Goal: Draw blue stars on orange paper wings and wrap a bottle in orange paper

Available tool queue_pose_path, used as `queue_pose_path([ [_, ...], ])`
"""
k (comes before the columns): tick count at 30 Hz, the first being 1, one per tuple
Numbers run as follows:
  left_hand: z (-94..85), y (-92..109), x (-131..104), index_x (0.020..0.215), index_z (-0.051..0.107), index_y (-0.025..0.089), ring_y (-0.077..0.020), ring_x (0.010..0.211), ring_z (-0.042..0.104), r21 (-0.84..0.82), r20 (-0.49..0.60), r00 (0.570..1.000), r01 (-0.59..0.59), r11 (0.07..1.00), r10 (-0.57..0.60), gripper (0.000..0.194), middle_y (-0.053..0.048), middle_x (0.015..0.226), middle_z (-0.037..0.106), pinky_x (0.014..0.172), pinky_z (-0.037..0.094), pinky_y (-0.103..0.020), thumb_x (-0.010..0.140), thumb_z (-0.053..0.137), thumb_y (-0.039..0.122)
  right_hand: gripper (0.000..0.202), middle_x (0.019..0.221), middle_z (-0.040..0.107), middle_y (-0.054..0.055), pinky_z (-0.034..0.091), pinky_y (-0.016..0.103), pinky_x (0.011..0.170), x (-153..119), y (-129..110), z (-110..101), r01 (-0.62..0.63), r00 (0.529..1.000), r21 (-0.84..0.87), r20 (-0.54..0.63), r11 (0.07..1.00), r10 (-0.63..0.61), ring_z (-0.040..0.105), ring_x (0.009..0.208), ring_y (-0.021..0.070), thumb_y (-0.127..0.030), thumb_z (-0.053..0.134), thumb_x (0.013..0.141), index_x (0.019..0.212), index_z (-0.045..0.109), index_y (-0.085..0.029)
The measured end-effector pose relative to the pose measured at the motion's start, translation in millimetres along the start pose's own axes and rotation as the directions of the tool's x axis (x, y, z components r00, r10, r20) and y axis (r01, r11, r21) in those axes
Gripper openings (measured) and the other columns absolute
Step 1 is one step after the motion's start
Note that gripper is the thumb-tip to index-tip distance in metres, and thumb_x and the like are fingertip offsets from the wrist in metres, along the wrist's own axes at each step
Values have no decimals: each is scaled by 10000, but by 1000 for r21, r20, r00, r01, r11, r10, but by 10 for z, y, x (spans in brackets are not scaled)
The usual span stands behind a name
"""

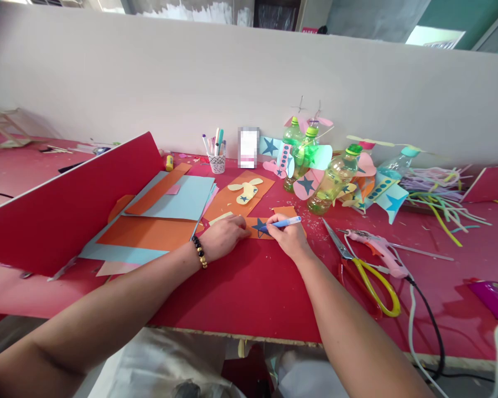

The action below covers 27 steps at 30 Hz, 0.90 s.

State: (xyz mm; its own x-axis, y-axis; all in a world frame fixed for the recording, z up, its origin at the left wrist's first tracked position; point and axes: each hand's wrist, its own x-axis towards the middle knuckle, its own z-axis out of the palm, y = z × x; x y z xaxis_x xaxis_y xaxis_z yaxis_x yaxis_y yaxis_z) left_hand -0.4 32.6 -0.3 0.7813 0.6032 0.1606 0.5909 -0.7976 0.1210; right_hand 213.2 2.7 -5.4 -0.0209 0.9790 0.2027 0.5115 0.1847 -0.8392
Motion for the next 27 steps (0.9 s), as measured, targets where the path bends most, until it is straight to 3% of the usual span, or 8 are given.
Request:
queue_pose_path([
  [27,14,-16,7,903,722,213,-182,823,527,-6,-2,1000,0,1000,0,258,-60,920,594,743,405,-281,897,472,149,107,528,498,-32,314,266,508,-33,-28,-26,-21,999,50,46,999,19,456,519,134,-261,559,719,632,582,-201],
])
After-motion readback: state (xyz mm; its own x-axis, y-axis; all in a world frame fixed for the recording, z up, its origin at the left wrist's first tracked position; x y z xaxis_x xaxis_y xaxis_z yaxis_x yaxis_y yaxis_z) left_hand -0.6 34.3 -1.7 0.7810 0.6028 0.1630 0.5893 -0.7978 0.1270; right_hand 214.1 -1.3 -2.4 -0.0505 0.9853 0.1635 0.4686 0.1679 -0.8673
